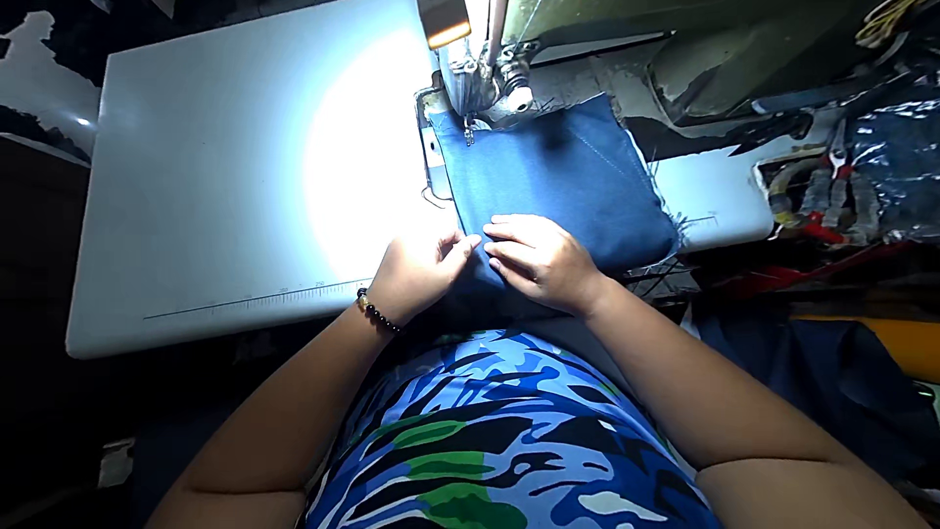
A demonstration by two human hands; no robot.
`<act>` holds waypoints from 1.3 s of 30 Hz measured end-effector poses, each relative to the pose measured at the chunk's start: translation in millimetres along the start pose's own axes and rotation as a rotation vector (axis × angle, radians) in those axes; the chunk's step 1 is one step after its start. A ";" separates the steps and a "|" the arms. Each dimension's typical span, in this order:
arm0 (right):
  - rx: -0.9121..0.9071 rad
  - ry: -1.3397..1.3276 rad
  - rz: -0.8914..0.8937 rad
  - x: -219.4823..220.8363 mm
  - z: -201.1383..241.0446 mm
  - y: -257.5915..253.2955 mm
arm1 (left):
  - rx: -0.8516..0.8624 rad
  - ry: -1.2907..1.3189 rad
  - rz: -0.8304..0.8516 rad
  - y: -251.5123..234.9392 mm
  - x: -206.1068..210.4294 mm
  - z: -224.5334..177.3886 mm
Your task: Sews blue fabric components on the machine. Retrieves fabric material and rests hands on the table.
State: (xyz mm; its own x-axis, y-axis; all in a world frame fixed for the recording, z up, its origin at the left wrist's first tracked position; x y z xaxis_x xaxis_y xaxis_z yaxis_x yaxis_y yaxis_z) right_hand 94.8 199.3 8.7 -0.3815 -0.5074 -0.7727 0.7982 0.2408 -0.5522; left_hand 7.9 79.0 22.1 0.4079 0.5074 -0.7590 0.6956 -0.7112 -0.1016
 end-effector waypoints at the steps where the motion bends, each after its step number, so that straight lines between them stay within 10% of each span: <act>1: -0.001 -0.002 0.000 -0.2 0.0 -0.6 | 0.113 0.003 0.001 0.4 0.0 -6.8; 8: 0.005 0.010 0.003 -0.7 -2.0 -0.2 | 0.734 -0.177 -0.148 12.4 5.9 -24.1; 23: 0.019 -0.033 0.001 -1.6 -4.6 -0.5 | 0.795 -0.297 -0.117 16.8 9.7 -27.5; 39: 0.022 -0.037 0.005 -2.0 -4.4 -0.8 | 0.020 0.095 0.016 -6.9 7.4 12.0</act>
State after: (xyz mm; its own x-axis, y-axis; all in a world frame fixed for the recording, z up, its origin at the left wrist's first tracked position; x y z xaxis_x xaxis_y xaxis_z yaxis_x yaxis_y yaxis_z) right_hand 92.9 203.8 9.3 -0.3602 -0.5366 -0.7631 0.8103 0.2253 -0.5410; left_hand -0.9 81.8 9.5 0.4737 0.5392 -0.6963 0.6768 -0.7288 -0.1039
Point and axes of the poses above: each hand's wrist, its own y-axis away from the middle knuckle, its own x-axis out of the palm, z = x × y, the point moved 9 cm from there along -y, towards the middle knuckle, and after that the axes turned 1 degree about x, right-handed, at the moved point
